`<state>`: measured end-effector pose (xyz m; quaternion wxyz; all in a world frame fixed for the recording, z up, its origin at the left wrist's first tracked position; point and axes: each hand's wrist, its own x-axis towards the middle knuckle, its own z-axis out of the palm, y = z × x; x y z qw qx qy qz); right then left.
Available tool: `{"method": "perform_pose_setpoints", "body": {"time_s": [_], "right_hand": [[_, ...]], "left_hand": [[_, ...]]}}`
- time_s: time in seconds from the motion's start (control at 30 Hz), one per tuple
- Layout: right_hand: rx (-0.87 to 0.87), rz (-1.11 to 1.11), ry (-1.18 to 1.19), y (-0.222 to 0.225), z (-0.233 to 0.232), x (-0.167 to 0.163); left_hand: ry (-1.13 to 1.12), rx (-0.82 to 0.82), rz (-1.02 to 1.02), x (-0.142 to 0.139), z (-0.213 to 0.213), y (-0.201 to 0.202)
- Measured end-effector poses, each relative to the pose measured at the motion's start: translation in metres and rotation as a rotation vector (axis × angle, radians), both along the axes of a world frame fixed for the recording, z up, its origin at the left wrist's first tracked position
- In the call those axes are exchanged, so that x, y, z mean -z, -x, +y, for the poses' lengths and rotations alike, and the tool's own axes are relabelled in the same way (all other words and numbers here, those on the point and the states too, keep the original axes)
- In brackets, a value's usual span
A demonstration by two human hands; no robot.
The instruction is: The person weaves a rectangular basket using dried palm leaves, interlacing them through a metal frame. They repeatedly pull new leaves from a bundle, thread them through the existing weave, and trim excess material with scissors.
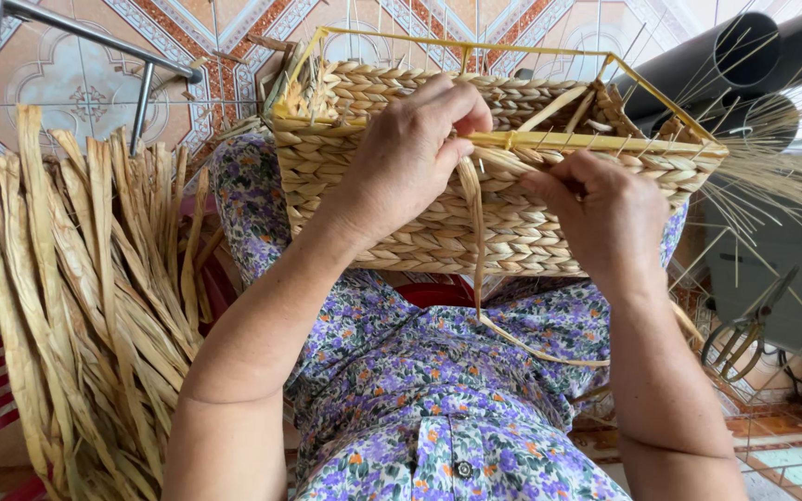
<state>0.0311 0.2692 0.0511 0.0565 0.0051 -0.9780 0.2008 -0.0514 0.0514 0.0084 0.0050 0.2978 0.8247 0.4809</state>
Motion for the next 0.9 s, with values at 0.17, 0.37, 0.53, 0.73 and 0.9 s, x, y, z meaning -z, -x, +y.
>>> {"method": "perform_pose_setpoints", "body": {"time_s": [0.17, 0.37, 0.53, 0.73, 0.9], "right_hand": [[0.115, -0.048, 0.056, -0.012, -0.007, -0.004], [0.027, 0.117, 0.144, -0.047, -0.03, 0.005], [-0.134, 0.038, 0.175, -0.052, -0.043, 0.023], [0.092, -0.295, 0.689, -0.039, 0.0, 0.0], [-0.089, -0.072, 0.382, -0.036, 0.054, -0.038]], "left_hand": [[-0.175, -0.195, 0.212, -0.002, 0.0, -0.03], [-0.171, -0.216, 0.292, 0.005, 0.009, -0.041], [-0.137, -0.223, 0.222, 0.0, 0.009, -0.032], [-0.184, -0.002, 0.185, -0.005, 0.0, -0.019], [0.049, -0.035, 0.235, 0.004, 0.004, -0.022]]}}
